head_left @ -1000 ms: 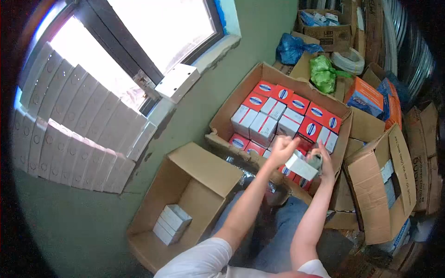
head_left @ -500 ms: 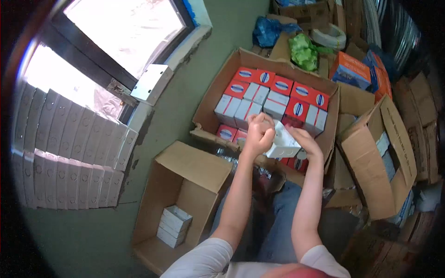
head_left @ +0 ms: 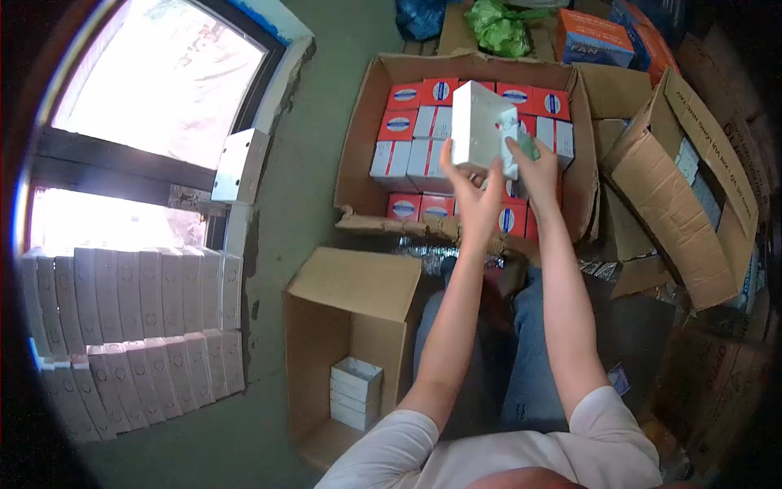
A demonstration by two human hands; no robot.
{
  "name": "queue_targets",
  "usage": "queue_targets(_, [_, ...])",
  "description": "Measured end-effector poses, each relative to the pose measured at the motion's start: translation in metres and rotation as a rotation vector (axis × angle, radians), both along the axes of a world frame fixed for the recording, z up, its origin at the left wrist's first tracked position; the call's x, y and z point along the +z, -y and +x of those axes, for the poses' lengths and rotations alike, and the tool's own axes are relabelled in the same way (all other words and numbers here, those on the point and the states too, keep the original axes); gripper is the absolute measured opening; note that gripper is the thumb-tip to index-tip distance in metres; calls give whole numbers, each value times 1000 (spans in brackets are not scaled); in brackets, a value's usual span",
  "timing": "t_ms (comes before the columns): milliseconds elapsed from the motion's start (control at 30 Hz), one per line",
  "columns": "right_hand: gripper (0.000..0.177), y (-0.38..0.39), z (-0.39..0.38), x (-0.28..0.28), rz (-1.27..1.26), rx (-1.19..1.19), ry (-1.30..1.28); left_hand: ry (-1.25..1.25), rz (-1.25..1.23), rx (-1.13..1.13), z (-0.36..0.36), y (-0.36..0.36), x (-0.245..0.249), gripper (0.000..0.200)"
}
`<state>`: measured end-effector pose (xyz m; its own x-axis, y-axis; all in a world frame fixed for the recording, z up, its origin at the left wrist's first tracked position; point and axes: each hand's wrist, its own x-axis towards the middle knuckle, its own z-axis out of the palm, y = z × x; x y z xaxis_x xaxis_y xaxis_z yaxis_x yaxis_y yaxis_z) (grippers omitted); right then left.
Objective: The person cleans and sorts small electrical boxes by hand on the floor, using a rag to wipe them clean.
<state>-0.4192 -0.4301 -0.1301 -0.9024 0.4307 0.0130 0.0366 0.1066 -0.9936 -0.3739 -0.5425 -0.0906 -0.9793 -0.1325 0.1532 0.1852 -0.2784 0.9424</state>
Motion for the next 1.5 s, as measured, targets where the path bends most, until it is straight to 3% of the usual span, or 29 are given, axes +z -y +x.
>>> queue_targets(33, [43, 3, -1, 0, 6, -9, -23, -14, -1, 49, -7, 4, -3, 75])
queue_targets(133, [50, 7, 8, 9, 84, -106, -44, -25, -44, 118, -17, 26, -7, 65])
queue_targets(167, [50, 9, 11, 16, 47, -159, -69, 91, -109, 152, -12, 31, 5, 58])
queue_targets(233, [44, 3, 6, 4, -118, -126, -162, 26, -423, 257, -16, 42, -4, 55])
queue_targets(267, [41, 6, 8, 5, -30, -102, -200, -8, -587, 301, -16, 44, -1, 54])
queue_targets(400, [30, 13, 17, 7, 455, 93, -323, 41, -687, 270, -6, 44, 6, 53])
queue_targets(467, [28, 18, 21, 10, 736, 160, -301, -215, -794, 413, -13, 44, 0, 54])
queue_targets(633, [24, 32, 33, 3, 810, 395, -141, -549, -849, 517, -13, 52, -6, 52])
queue_targets(733, [23, 30, 31, 14, 713, 442, -111, -577, -854, 544, -7, 52, -12, 52])
queue_targets(767, [23, 33, 28, 12, 653, 371, -260, -545, -809, 546, -9, 53, -14, 52])
queue_targets(900, [27, 36, 32, 9, 602, 420, -191, -525, -741, 523, -11, 59, -20, 51])
queue_targets(1033, [31, 45, 40, 17, 699, 413, -115, -529, -866, 516, -6, 59, -13, 54])
queue_targets(1200, [32, 65, 49, 36, 681, 488, -154, -571, -826, 586, -8, 62, -17, 53])
queue_targets(1367, [33, 55, 43, 35, 137, 755, -24, -561, -850, 581, -7, 74, -16, 52])
queue_targets(1500, [33, 58, 50, 40, 164, 557, -160, -578, -791, 572, -10, 76, -25, 51])
